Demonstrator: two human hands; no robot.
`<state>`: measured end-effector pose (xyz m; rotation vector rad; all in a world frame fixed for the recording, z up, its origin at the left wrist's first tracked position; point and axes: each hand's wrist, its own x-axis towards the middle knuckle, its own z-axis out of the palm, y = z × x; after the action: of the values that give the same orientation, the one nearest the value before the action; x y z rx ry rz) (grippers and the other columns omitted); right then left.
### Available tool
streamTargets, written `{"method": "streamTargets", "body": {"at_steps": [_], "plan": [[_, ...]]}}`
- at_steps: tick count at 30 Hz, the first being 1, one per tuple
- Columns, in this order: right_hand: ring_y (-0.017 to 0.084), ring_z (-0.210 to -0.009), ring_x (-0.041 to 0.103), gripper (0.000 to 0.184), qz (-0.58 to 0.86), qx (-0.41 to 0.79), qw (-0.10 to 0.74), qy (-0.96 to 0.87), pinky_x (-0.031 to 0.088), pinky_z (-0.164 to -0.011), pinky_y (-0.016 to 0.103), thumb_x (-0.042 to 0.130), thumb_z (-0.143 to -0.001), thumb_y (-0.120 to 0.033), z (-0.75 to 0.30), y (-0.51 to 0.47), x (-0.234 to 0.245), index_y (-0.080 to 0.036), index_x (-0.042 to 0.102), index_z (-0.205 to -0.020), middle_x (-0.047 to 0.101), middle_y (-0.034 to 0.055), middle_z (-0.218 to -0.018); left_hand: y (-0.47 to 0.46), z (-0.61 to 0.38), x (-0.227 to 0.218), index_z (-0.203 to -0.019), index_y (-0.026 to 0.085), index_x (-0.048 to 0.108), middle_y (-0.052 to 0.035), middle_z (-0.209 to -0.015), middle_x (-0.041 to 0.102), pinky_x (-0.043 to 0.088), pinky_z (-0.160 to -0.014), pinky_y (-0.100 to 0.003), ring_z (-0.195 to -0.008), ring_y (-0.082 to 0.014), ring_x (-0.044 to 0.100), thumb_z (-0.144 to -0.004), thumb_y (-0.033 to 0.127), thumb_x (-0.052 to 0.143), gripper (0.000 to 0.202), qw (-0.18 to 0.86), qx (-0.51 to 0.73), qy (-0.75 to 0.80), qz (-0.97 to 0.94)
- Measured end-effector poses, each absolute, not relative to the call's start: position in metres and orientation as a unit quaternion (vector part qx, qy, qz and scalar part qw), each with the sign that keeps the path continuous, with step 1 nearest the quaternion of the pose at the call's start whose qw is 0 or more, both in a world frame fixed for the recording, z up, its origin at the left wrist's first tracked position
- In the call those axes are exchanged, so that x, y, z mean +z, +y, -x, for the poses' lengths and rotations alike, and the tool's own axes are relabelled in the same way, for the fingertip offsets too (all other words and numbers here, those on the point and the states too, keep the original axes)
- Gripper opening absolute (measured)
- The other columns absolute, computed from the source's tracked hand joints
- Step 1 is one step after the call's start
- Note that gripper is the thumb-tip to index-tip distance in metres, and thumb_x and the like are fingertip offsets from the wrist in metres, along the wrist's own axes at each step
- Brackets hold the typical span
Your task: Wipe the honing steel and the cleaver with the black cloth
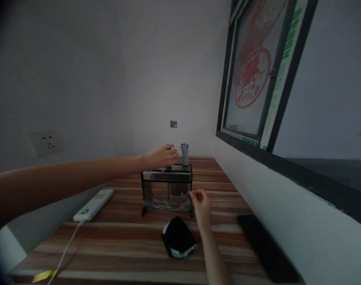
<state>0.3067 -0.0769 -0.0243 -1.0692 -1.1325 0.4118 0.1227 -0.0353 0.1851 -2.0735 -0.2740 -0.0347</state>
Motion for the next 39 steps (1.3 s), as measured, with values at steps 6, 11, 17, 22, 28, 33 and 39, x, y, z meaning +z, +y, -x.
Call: {"method": "streamTargets", "body": {"at_steps": [6, 11, 17, 22, 28, 33, 39], "plan": [[0.017, -0.060, 0.056, 0.031, 0.477, 0.189, 0.688, -0.513, 0.045, -0.059, 0.028, 0.066, -0.068, -0.048, -0.306, -0.077, -0.026, -0.019, 0.057, -0.067, 0.060, 0.0004, -0.063, -0.068, -0.128, 0.192, -0.091, 0.018, 0.061, -0.0064, -0.096, 0.067, 0.033, -0.087, -0.033, -0.093, -0.0200, 0.057, -0.083, 0.012, 0.055, 0.011, 0.472, -0.036, -0.139, 0.870], [0.017, -0.061, 0.056, 0.030, 0.480, 0.182, 0.686, -0.515, 0.046, -0.061, 0.029, 0.064, -0.071, -0.047, -0.303, -0.079, -0.024, -0.018, 0.057, -0.069, 0.059, 0.0005, -0.065, -0.107, -0.133, 0.194, -0.090, 0.018, 0.059, -0.0059, -0.090, 0.065, 0.034, -0.086, -0.034, -0.091, -0.0208, 0.058, -0.084, 0.015, 0.054, 0.008, 0.404, -0.105, -0.123, 0.900], [0.018, -0.070, 0.056, 0.028, 0.461, 0.123, 0.730, -0.490, 0.046, -0.068, 0.031, 0.060, -0.075, -0.045, -0.305, -0.092, -0.009, -0.018, 0.056, -0.078, 0.059, 0.0024, -0.073, -0.144, -0.119, 0.104, -0.089, 0.021, 0.058, -0.0026, -0.085, 0.064, 0.038, -0.083, -0.032, -0.084, -0.0176, 0.058, -0.088, 0.027, 0.047, 0.013, 0.177, -0.166, -0.179, 0.953], [0.017, -0.070, 0.057, 0.018, 0.394, 0.023, 0.754, -0.525, 0.047, -0.067, 0.031, 0.053, -0.084, -0.037, -0.310, -0.096, 0.043, -0.019, 0.056, -0.087, 0.059, 0.0036, -0.076, -0.124, -0.117, -0.013, -0.082, 0.022, 0.059, -0.0001, -0.085, 0.066, 0.041, -0.079, -0.026, -0.084, -0.0158, 0.060, -0.084, 0.028, 0.055, 0.008, 0.021, -0.191, -0.269, 0.944], [0.022, -0.087, 0.059, 0.018, 0.331, -0.226, 0.442, -0.803, 0.047, -0.080, 0.038, 0.047, -0.089, -0.028, -0.313, -0.073, 0.139, -0.019, 0.062, -0.092, 0.065, 0.0095, -0.090, -0.116, -0.118, -0.039, -0.081, 0.022, 0.059, -0.0002, -0.084, 0.066, 0.043, -0.072, -0.023, -0.081, -0.0150, 0.061, -0.085, 0.024, 0.052, 0.008, -0.033, -0.185, -0.244, 0.951], [0.022, -0.102, 0.059, 0.022, 0.221, -0.321, 0.196, -0.900, 0.045, -0.092, 0.043, 0.046, -0.087, -0.014, -0.337, -0.042, 0.164, -0.020, 0.065, -0.097, 0.068, 0.0100, -0.104, -0.121, -0.112, -0.040, -0.082, 0.022, 0.059, 0.0006, -0.086, 0.067, 0.043, -0.070, -0.022, -0.082, -0.0143, 0.062, -0.086, 0.026, 0.051, 0.009, -0.076, -0.182, -0.228, 0.954], [0.017, -0.116, 0.053, 0.035, 0.141, -0.312, 0.116, -0.933, 0.037, -0.105, 0.044, 0.041, -0.087, -0.005, -0.342, -0.022, 0.154, -0.021, 0.058, -0.115, 0.063, 0.0056, -0.118, -0.119, -0.117, -0.045, -0.082, 0.022, 0.060, 0.0003, -0.087, 0.068, 0.043, -0.068, -0.022, -0.082, -0.0151, 0.062, -0.086, 0.027, 0.050, 0.011, -0.085, -0.172, -0.248, 0.950]]}}
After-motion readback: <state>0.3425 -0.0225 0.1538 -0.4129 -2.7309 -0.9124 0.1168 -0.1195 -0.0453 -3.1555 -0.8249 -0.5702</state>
